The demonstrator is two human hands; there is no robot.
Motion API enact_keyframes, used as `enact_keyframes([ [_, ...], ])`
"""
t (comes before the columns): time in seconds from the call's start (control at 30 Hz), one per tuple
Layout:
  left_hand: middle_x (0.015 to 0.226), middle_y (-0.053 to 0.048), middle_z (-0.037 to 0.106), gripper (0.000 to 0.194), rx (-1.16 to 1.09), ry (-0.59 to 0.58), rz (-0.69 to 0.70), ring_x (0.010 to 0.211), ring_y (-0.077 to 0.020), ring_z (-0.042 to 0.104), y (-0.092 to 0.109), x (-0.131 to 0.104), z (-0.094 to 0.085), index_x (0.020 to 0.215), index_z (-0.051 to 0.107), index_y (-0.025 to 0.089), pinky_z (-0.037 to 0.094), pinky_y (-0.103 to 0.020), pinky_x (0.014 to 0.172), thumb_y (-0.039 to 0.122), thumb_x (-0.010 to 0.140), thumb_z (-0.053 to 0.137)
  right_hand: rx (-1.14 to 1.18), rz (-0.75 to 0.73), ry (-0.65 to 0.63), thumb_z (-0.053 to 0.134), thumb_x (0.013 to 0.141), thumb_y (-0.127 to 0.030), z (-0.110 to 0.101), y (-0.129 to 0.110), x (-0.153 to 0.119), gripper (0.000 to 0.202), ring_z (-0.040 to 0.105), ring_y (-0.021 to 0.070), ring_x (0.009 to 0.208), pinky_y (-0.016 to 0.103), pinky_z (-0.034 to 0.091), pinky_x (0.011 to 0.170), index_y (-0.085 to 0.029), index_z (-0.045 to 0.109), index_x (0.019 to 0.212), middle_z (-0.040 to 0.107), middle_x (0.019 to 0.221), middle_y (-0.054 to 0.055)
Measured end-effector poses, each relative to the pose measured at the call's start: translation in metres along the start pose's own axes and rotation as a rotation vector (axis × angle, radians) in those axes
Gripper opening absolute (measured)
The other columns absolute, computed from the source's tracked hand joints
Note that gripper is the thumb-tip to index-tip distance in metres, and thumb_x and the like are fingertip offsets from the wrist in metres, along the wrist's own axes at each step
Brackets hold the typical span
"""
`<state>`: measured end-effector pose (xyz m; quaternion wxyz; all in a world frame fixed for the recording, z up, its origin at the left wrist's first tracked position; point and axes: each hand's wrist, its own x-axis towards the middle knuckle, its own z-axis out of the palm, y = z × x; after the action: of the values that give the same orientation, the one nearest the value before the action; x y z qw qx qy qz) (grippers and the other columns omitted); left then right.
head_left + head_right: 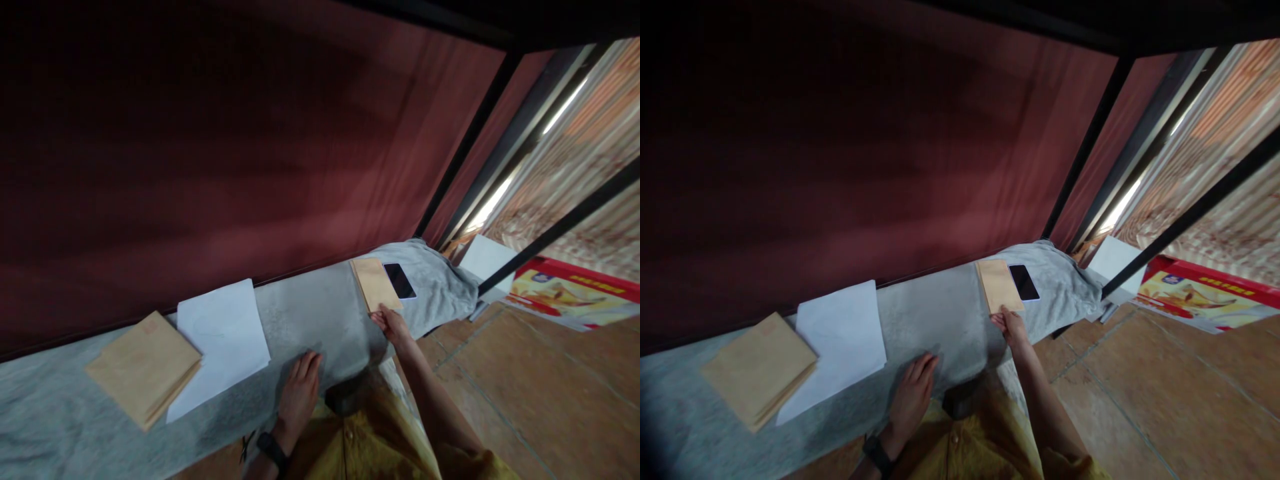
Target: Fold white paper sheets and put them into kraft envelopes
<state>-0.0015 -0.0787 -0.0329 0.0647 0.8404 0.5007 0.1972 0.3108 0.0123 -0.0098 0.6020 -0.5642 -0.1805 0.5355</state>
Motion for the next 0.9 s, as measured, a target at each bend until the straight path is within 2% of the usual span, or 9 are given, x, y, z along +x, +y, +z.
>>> enact_keyframes([
  [0.27, 0.134, -0.006, 0.063, 0.048, 0.028, -0.005, -0.001, 0.122, -0.0211, 0.058, 0.001, -0.001, 0.002, 0.136, 0.056, 0.024, 0.051, -0.039, 0.104, 0.007, 0.093, 0.043, 0.035, 0.106, 0.043, 0.069, 0.089, -0.026, -0.003, 0.0, 0.0, 0.024, 0.066, 0.0114, 0.047, 0.02, 0.06, 0.053, -0.016, 0.061, 0.069, 0.07, 0.06, 0.005],
  [0.5, 0.134, -0.007, 0.062, 0.048, -0.029, -0.008, -0.005, 0.124, -0.0215, 0.057, 0.002, 0.0, 0.001, 0.135, 0.057, 0.025, 0.05, -0.041, 0.106, 0.008, 0.092, 0.042, 0.005, 0.133, 0.035, 0.065, 0.09, -0.032, -0.007, 0.0, 0.001, 0.026, 0.067, 0.016, 0.049, 0.025, 0.06, 0.055, -0.017, 0.061, 0.07, 0.069, 0.057, 0.007],
  [0.67, 0.132, -0.006, 0.064, 0.04, -0.112, 0.055, -0.052, 0.122, -0.0206, 0.059, 0.001, -0.004, -0.006, 0.129, 0.062, 0.025, 0.051, -0.04, 0.105, 0.014, 0.097, 0.04, -0.05, 0.161, 0.003, 0.062, 0.087, -0.028, -0.018, -0.002, -0.006, 0.018, 0.073, 0.0179, 0.062, 0.026, 0.062, 0.063, -0.018, 0.061, 0.072, 0.075, 0.072, 0.011],
  [0.8, 0.136, -0.01, 0.062, 0.04, -0.037, 0.182, -0.205, 0.127, -0.0252, 0.055, -0.017, -0.005, -0.023, 0.134, 0.058, 0.022, 0.046, -0.047, 0.108, 0.02, 0.099, 0.04, -0.103, 0.191, -0.036, 0.063, 0.08, -0.025, -0.031, -0.001, -0.016, 0.01, 0.074, 0.0183, 0.066, 0.026, 0.062, 0.063, -0.016, 0.067, 0.079, 0.078, 0.083, 0.012],
  [0.9, 0.148, -0.016, 0.051, 0.047, 0.092, 0.256, -0.349, 0.142, -0.0315, 0.041, -0.042, -0.007, -0.035, 0.143, 0.049, 0.016, 0.036, -0.054, 0.115, 0.03, 0.098, 0.045, -0.152, 0.173, -0.037, 0.067, 0.075, -0.03, -0.036, 0.004, -0.019, 0.016, 0.074, 0.019, 0.067, 0.027, 0.061, 0.061, -0.016, 0.069, 0.084, 0.078, 0.084, 0.011],
])
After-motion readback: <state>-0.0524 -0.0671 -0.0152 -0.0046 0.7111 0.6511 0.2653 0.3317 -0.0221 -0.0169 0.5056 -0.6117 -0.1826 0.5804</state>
